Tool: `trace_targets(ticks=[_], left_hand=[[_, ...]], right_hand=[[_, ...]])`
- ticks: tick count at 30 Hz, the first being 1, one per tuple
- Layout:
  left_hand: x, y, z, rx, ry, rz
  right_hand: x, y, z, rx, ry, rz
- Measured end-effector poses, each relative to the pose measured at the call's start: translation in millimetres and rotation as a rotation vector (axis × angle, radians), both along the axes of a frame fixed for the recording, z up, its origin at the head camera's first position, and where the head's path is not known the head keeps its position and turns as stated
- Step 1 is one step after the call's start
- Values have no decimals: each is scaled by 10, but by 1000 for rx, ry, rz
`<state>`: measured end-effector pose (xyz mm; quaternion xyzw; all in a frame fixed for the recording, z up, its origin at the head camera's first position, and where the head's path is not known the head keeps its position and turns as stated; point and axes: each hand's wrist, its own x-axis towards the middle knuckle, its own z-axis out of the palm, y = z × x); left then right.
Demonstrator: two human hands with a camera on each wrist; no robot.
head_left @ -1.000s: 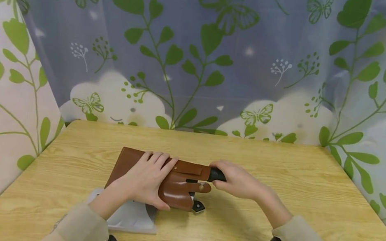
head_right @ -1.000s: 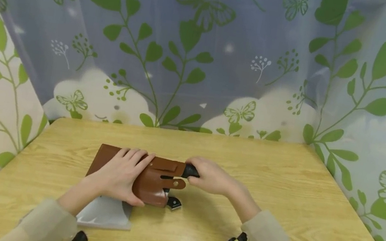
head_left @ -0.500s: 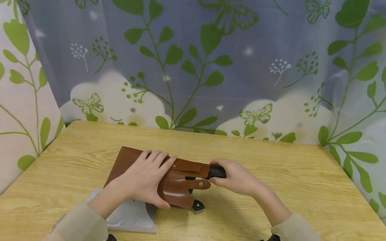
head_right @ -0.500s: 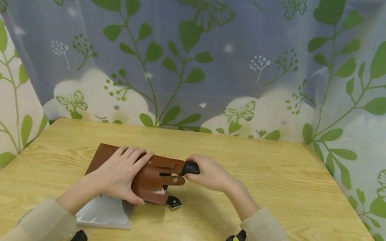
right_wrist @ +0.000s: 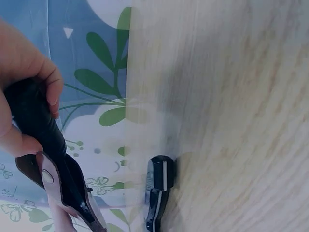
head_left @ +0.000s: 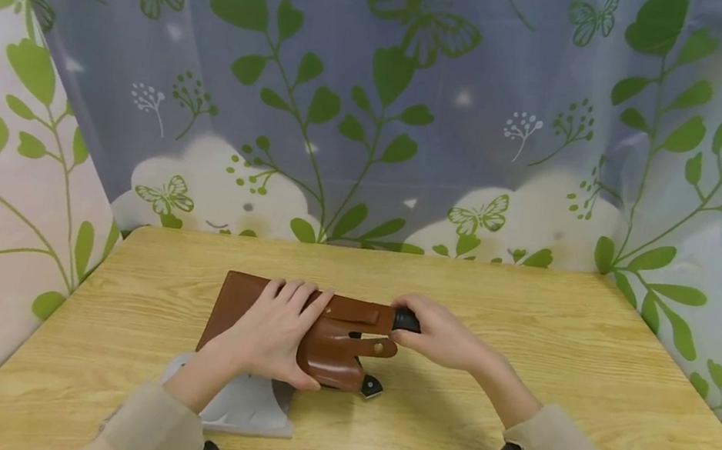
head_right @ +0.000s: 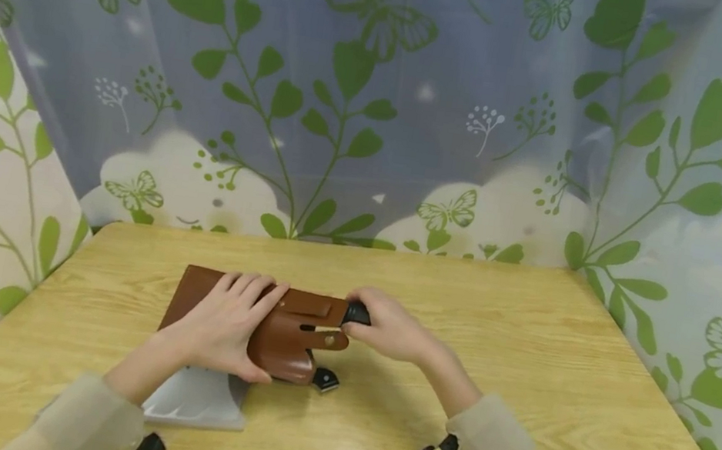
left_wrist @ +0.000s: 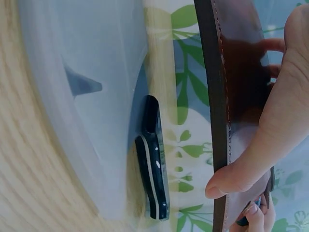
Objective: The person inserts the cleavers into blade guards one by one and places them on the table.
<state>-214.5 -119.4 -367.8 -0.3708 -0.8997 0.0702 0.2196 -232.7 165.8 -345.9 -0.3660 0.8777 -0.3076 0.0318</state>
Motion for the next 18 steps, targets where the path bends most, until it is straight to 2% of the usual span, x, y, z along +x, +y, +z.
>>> trace_targets(ticks=[3,9,18], left_hand=[[-9,5,8,-2,0,-2],[3,-22,20,1,-5,13],[-4,-18,15,16,22,-11]], right_hand=[[-7,-6,34,-1,-32,-3],[-18,44,40,-68,-164,-20],[0,35,53,-108,-160,-77]])
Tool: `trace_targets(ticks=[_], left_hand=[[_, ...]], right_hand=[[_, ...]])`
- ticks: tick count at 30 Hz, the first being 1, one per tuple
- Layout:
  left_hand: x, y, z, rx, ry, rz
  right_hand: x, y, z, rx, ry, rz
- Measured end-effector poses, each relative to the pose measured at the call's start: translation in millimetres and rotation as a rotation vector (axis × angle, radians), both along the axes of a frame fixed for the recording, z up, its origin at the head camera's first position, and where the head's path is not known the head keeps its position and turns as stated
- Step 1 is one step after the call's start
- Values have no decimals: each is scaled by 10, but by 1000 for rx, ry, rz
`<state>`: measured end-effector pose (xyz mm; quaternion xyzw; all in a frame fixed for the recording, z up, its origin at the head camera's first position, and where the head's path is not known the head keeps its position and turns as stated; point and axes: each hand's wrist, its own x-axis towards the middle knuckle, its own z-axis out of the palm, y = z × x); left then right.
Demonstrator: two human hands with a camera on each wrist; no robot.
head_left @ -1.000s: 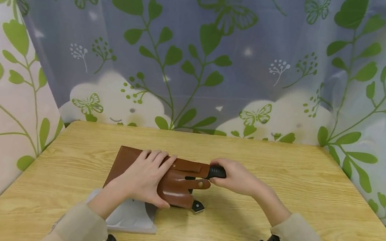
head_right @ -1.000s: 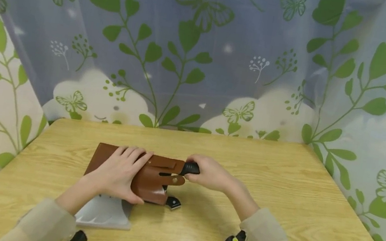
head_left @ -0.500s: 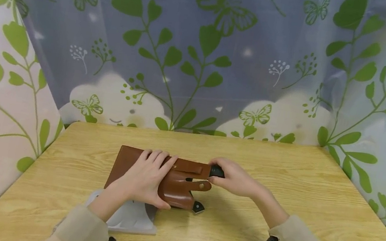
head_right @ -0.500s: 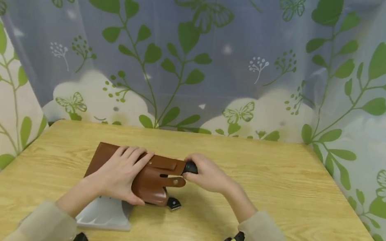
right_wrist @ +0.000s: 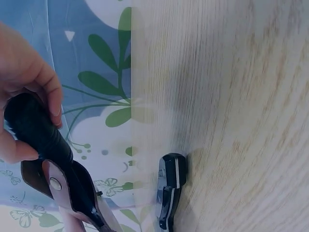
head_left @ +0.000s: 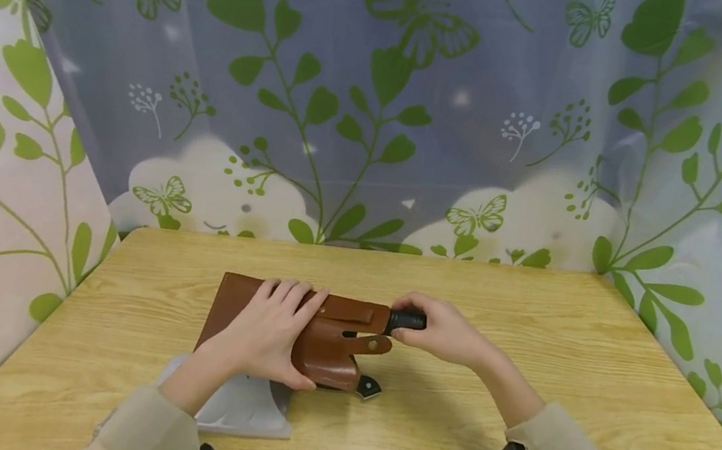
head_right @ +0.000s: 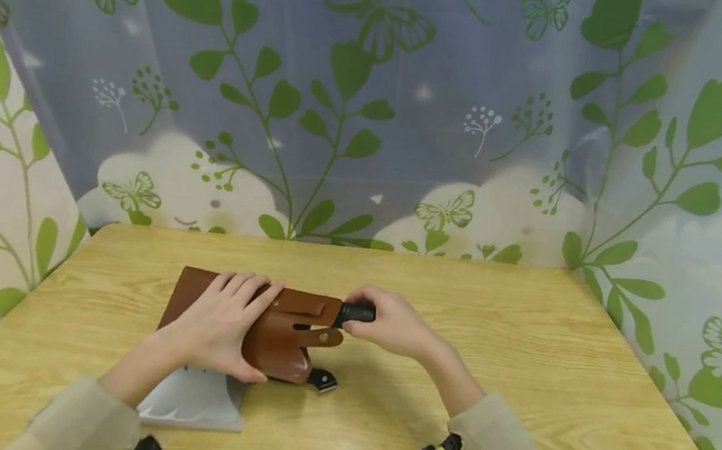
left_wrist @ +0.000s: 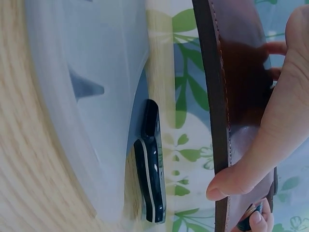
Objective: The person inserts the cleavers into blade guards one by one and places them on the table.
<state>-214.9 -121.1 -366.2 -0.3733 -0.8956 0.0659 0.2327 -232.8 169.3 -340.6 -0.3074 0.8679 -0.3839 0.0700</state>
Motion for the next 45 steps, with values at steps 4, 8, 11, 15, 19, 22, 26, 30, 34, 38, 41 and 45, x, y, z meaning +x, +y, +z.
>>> trace_targets(ticks=[4,8,11,15,19,22,26,30,34,38,41,45], left_hand=[[1,16,-17,14,7,-15],[9,22,-24,9,4,-15],[8,21,-19,5,2,-11],[0,14,1,0,-1,1],[-5,-8,13,-19,-10,22],[-5,-32,8,-24,-12,17],[-13,-73,-4,-23,-5,11],[-40,-124,-34,-18,-24,26],[-91,-192,-53,-12,-47,47],[-168,-262,-52,-29,-82,81],[-241,-313,-42,-42,-123,110],[-339,-386,-32,-54,-195,147]], right_hand=[[13,-32,-1,-9,10,1],[13,-57,-16,-1,28,13],[0,-64,-33,0,25,12],[-35,-79,-55,4,30,3],[-66,-96,-66,30,55,16],[-68,-110,-65,67,93,39],[-67,-149,-50,133,144,69],[-94,-223,-57,172,166,47],[-171,-311,-108,193,216,0],[-285,-390,-181,248,310,-20],[-382,-455,-215,280,375,-21],[-512,-554,-231,310,413,-6]])
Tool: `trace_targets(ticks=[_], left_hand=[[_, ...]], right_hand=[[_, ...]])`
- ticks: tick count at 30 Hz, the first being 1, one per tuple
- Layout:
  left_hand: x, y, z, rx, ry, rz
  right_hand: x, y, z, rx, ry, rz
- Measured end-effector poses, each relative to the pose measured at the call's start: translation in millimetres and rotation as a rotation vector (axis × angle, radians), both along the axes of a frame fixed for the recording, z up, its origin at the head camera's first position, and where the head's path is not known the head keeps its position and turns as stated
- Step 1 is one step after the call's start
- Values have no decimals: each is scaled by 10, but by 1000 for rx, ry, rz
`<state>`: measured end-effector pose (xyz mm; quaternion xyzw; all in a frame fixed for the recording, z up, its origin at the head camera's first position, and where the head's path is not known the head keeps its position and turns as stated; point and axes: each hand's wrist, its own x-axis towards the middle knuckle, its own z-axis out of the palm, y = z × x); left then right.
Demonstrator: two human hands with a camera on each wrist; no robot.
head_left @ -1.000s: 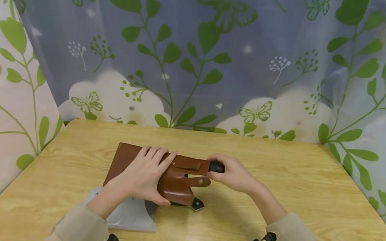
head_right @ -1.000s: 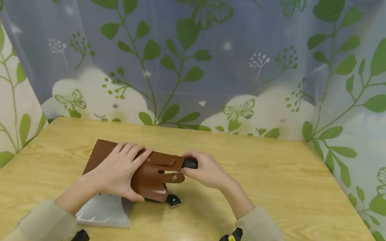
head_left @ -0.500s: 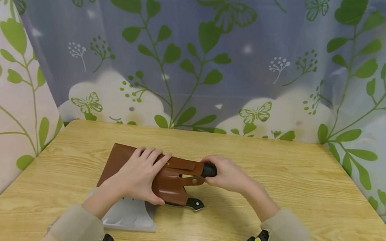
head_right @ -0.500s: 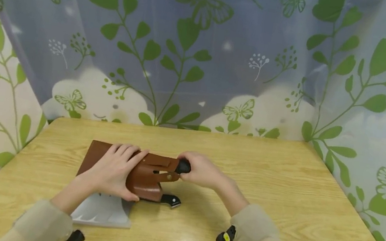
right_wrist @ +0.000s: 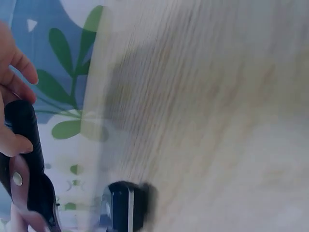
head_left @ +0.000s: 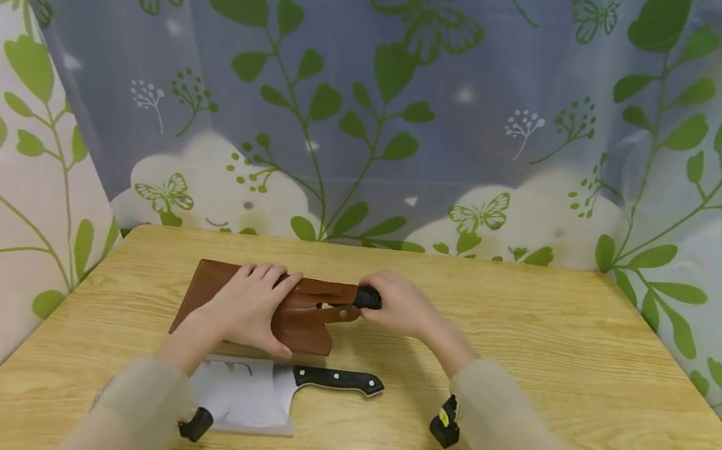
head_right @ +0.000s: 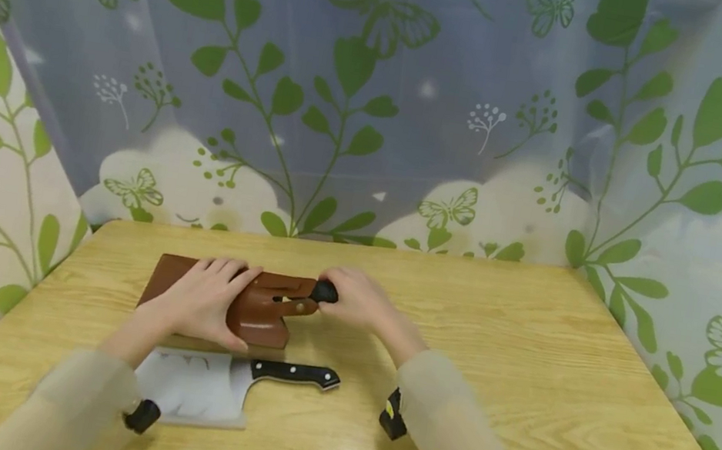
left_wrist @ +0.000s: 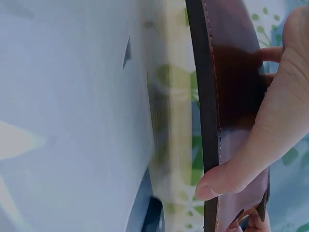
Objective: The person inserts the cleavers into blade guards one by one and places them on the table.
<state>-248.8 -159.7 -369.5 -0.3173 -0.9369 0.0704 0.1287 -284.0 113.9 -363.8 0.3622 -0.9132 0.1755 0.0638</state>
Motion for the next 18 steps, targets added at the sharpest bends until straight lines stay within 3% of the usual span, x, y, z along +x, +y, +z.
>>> trace_targets(ticks=[8,18], left_hand=[[-174,-113,-128,-15,-156,58],[-268,-193,-215,-41,-300,117]], right_hand=[[-219,-221,-132,103,-28,1],[-302,-481,-242,292,-56,-54]])
